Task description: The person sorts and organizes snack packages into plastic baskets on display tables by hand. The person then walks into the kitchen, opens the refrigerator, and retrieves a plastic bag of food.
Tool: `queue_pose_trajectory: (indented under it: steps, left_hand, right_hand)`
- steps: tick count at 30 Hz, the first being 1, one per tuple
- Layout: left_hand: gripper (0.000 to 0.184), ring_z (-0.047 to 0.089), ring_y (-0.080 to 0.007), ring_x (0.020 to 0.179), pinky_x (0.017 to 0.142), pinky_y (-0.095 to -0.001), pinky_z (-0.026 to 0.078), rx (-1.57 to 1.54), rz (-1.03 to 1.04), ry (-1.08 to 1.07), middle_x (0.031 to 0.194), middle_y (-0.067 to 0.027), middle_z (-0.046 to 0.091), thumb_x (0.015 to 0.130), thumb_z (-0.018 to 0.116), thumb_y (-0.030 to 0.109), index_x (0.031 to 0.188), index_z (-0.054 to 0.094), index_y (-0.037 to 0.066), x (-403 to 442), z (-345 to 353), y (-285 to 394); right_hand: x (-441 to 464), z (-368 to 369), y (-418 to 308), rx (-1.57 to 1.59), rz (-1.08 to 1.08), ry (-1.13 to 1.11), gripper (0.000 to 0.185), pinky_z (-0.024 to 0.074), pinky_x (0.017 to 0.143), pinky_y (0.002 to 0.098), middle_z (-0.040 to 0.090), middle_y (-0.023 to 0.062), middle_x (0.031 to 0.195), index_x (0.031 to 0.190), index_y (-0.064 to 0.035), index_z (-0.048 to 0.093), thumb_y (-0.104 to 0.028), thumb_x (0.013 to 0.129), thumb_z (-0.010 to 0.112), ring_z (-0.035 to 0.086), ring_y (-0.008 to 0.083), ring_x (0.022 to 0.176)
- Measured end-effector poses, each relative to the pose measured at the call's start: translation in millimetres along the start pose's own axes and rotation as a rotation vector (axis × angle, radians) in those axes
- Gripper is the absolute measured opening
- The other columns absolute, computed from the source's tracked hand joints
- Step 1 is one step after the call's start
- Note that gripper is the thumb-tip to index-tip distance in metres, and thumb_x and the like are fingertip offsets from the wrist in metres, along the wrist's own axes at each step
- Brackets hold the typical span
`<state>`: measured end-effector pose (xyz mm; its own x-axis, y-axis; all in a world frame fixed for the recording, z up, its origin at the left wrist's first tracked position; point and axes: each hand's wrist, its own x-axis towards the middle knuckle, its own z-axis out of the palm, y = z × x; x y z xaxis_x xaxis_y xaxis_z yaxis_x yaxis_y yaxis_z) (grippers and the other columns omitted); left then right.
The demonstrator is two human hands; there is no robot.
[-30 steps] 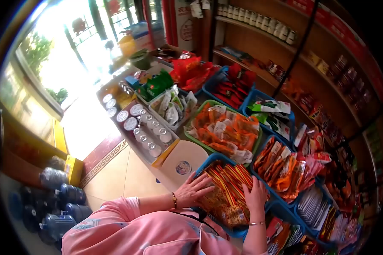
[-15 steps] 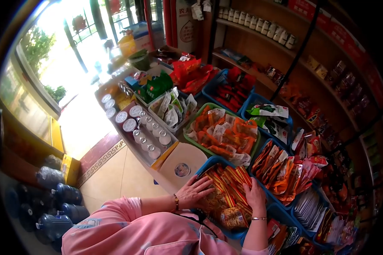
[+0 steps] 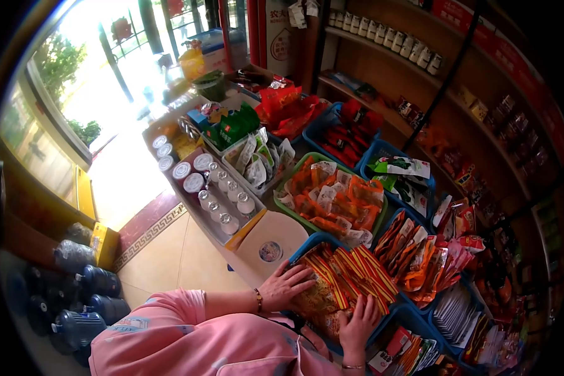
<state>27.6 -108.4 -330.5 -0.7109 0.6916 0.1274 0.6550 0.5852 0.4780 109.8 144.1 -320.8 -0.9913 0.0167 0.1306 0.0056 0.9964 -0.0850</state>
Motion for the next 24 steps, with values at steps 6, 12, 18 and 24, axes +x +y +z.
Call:
queue_pose_trajectory:
  steps: [6,12,18,24]
  left_hand:
    - [0.08,0.017,-0.0286,0.137,0.107,-0.0566,0.01,0.0,0.134,0.009,0.144,-0.0133,0.027,0.066,0.072,0.039,0.134,0.037,0.014,19.2,5.1,13.0]
    - [0.079,0.013,-0.0271,0.139,0.108,-0.0586,0.004,0.093,0.497,0.094,0.147,-0.0092,0.023,0.071,0.068,0.042,0.137,0.033,0.016,61.3,44.2,41.9]
    - [0.076,0.015,-0.0277,0.138,0.107,-0.0604,0.0,0.053,0.625,0.019,0.143,-0.0059,0.032,0.077,0.057,0.052,0.138,0.033,0.013,65.0,75.9,25.5]
    - [0.071,0.013,-0.027,0.139,0.107,-0.0593,0.001,0.017,0.598,-0.066,0.145,-0.0066,0.029,0.08,0.056,0.047,0.139,0.032,0.014,63.3,69.9,27.9]
  right_hand:
    - [-22.9,-28.9,23.6,0.332,0.217,-0.015,0.047,0.0297,0.101,0.0463,0.031,0.0186,0.138,0.131,-0.0014,0.036,-0.027,0.093,0.047,0.03,0.037,0.126]
    - [-49.7,-14.2,18.3,0.234,0.195,-0.043,0.044,0.026,0.105,0.0464,0.03,0.0188,0.141,0.123,0.0029,0.044,-0.022,0.088,0.053,0.028,0.0361,0.129]
    - [-106.6,-35.8,195.5,-0.511,0.748,0.492,0.05,0.0383,0.094,0.0482,0.049,0.0217,0.124,0.114,0.0014,0.053,-0.038,0.083,0.054,0.047,0.0355,0.116]
    - [-190.5,-17.4,264.7,-0.845,1.119,0.337,0.08,0.0371,0.092,0.0558,0.05,0.0185,0.123,0.129,-0.0048,0.043,-0.067,0.078,0.045,0.047,0.0393,0.114]
